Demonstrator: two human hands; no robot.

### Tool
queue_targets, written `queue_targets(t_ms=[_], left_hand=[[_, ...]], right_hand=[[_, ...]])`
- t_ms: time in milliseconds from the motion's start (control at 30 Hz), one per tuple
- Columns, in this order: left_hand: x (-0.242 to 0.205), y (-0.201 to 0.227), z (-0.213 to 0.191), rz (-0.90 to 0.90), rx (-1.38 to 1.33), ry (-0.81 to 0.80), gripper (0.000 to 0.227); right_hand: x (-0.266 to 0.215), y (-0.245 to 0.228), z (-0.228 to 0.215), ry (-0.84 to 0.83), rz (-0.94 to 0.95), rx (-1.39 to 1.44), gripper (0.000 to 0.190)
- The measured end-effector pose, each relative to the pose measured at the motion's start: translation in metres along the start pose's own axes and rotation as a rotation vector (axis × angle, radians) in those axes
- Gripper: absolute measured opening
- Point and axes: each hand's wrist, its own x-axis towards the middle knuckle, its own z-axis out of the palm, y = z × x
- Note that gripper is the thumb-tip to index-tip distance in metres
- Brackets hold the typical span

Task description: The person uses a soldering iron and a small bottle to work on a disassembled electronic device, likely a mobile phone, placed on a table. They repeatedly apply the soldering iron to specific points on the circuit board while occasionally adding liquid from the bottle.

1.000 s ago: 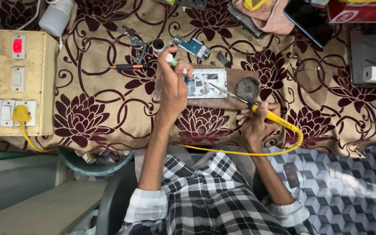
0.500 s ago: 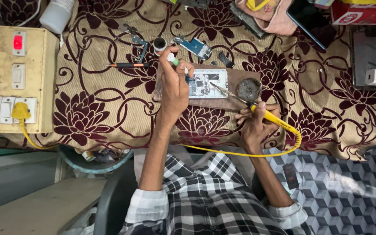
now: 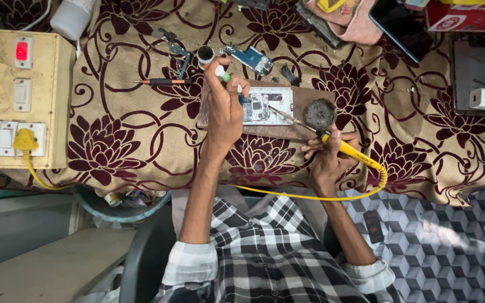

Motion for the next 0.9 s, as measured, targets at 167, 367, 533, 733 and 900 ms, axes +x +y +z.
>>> queue_targets(t_ms=[167,367,533,733,900], left_hand=[[-0.002,-0.003,0.000,-0.012,-0.016,0.003,0.035],[-0.004,-0.014,0.003,0.000,-0.024,-0.001,0.034],[-0.003,-0.019,0.004,0.013,0.003,0.014,0.036],[-0.004,-0.015,0.004,-0.013,-0.056,-0.002,0.035],[-0.003,-0.013,0.003,-0.013,-0.029,-0.001,0.034]], right_hand=[[0.004,0.008,-0.003,0.001,-0.012,0.038,0.032],[0.001,0.012,-0.011,-0.010,-0.033,0.044,0.030],[-0.001,0.013,-0.012,0.029,-0.008,0.053,0.029],[-0.004,0.010,-0.012,0.039,0.010,0.105,0.029],[-0.002,0.011,-0.012,-0.004,-0.001,0.114,0.029]])
